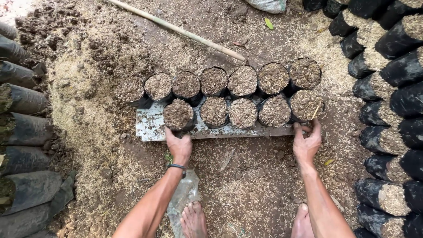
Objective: Filling small black polybags with soil/mulch and arranging them on a metal tray in a nursery setting.
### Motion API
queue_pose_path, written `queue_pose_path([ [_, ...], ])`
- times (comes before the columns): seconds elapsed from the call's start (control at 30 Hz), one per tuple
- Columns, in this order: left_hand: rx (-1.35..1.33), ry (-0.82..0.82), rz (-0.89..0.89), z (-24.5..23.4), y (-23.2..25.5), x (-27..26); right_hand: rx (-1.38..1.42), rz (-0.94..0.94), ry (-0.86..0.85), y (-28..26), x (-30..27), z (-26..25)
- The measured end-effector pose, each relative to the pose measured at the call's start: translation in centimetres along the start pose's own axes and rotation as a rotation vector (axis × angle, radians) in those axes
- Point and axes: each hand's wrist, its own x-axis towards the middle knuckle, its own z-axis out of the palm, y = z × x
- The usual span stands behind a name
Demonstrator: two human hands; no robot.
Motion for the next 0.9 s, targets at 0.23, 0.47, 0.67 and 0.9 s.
queue_pose_path([
  [0.23,0.156,-0.097,0.118,0.7,-2.9,-1.1,-0.018,-0.01,0.002,0.8,-0.2,-0.2],
  [0.47,0.307,-0.201,0.474,-0.7,-1.9,-9.5,-0.044,0.152,0.012,-1.3,0.4,-0.9],
  [0.67,0.317,-1.048,0.821,3.1,-1.0,-15.3,0.087,0.112,0.094,-3.0,0.2,-6.3],
  [0.9,0.585,-1.576,0.884,14.8,3.3,-17.2,-0.174,-0.153,0.924,-7.6,5.7,-20.3],
])
